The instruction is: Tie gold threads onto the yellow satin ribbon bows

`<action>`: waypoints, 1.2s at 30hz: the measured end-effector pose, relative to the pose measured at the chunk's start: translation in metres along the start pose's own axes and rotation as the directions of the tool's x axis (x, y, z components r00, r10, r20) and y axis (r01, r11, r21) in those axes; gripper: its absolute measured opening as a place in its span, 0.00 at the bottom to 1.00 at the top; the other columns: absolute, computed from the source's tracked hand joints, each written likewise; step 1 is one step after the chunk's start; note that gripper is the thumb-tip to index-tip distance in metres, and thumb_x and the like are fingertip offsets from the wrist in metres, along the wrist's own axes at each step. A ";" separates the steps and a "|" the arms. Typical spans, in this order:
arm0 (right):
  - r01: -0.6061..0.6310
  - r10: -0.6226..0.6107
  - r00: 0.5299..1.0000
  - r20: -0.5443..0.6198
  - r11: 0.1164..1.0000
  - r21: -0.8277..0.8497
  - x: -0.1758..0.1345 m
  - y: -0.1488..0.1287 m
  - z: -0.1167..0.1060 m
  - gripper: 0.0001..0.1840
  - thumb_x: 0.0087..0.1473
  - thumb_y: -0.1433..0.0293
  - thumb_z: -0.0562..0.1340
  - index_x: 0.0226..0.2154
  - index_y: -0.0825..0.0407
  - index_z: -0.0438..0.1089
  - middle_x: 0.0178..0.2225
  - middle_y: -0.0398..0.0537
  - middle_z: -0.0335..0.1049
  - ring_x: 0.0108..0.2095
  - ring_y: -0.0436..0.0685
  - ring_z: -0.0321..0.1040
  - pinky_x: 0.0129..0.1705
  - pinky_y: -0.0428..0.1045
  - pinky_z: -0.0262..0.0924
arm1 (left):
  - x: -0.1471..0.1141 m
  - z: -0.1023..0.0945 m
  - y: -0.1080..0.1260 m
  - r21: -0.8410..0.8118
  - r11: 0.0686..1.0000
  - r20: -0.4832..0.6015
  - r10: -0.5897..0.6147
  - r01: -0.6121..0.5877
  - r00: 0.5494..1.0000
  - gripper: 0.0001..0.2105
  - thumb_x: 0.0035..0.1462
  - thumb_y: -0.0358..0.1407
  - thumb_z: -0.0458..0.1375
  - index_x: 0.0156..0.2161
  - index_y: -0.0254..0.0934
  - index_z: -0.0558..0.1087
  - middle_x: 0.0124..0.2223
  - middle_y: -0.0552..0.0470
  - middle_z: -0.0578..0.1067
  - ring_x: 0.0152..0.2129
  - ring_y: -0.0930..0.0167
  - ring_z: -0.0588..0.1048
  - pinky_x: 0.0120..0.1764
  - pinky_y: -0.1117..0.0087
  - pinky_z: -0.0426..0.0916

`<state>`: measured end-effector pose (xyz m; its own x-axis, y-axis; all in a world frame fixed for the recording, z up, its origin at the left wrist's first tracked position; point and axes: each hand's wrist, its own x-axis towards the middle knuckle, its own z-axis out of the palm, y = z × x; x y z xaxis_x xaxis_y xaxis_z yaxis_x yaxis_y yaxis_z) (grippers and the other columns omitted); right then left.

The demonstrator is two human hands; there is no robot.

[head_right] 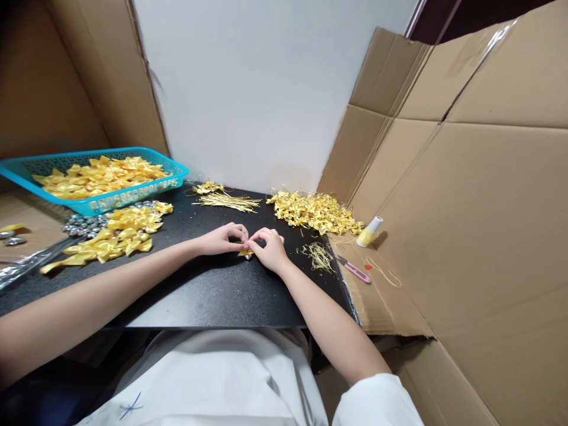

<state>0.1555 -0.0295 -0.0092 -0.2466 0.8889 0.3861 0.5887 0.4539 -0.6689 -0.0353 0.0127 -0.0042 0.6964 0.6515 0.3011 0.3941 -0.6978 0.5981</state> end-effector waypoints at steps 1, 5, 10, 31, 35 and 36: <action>0.002 -0.002 1.000 -0.002 1.000 0.000 0.000 0.000 0.000 0.05 0.51 0.68 0.63 0.25 0.49 0.72 0.35 0.42 0.73 0.42 0.56 0.65 0.49 0.54 0.53 | 0.000 0.000 0.000 -0.001 1.000 0.002 0.002 -0.002 1.000 0.15 0.52 0.48 0.59 0.29 0.37 0.78 0.35 0.50 0.74 0.34 0.70 0.72 0.43 0.68 0.65; 0.007 -0.007 1.000 -0.001 1.000 0.002 0.000 0.001 0.000 0.05 0.51 0.68 0.63 0.25 0.49 0.72 0.35 0.43 0.73 0.41 0.56 0.64 0.48 0.55 0.53 | 0.000 0.001 -0.001 0.014 1.000 0.013 0.006 -0.007 1.000 0.15 0.53 0.47 0.58 0.28 0.36 0.77 0.35 0.50 0.74 0.34 0.70 0.72 0.44 0.69 0.63; 0.019 -0.019 1.000 0.004 1.000 0.004 0.001 0.004 0.001 0.06 0.51 0.68 0.63 0.25 0.49 0.72 0.35 0.44 0.72 0.42 0.57 0.64 0.48 0.55 0.53 | 0.000 0.003 -0.002 0.059 0.998 0.017 -0.024 0.023 1.000 0.13 0.53 0.45 0.58 0.28 0.37 0.76 0.37 0.50 0.74 0.38 0.68 0.71 0.49 0.66 0.60; 0.021 -0.021 1.000 -0.023 1.000 0.016 0.002 0.009 0.002 0.06 0.51 0.67 0.62 0.25 0.49 0.71 0.34 0.43 0.72 0.40 0.56 0.64 0.47 0.54 0.55 | -0.006 0.000 -0.002 0.079 0.996 0.044 -0.046 0.043 0.998 0.10 0.51 0.41 0.58 0.29 0.39 0.78 0.39 0.51 0.75 0.41 0.67 0.71 0.53 0.65 0.59; 0.043 -0.042 0.999 -0.014 0.999 0.030 0.002 0.008 0.002 0.05 0.51 0.69 0.63 0.24 0.49 0.71 0.33 0.43 0.72 0.39 0.56 0.65 0.47 0.54 0.55 | -0.006 0.002 -0.003 0.060 0.998 0.050 -0.039 0.036 0.998 0.10 0.52 0.42 0.58 0.30 0.38 0.78 0.39 0.51 0.75 0.41 0.67 0.71 0.52 0.65 0.59; 0.050 -0.050 0.999 -0.010 0.998 0.036 0.002 0.009 0.002 0.06 0.51 0.69 0.63 0.24 0.49 0.71 0.33 0.43 0.72 0.39 0.55 0.65 0.47 0.54 0.55 | -0.006 0.003 -0.003 0.066 0.997 0.043 -0.047 0.044 0.998 0.10 0.52 0.43 0.58 0.31 0.39 0.78 0.40 0.51 0.75 0.42 0.66 0.71 0.52 0.64 0.58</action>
<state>0.1584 -0.0236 -0.0154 -0.2678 0.8646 0.4252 0.5475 0.4997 -0.6713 -0.0393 0.0102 -0.0102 0.7024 0.6702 0.2400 0.4632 -0.6863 0.5607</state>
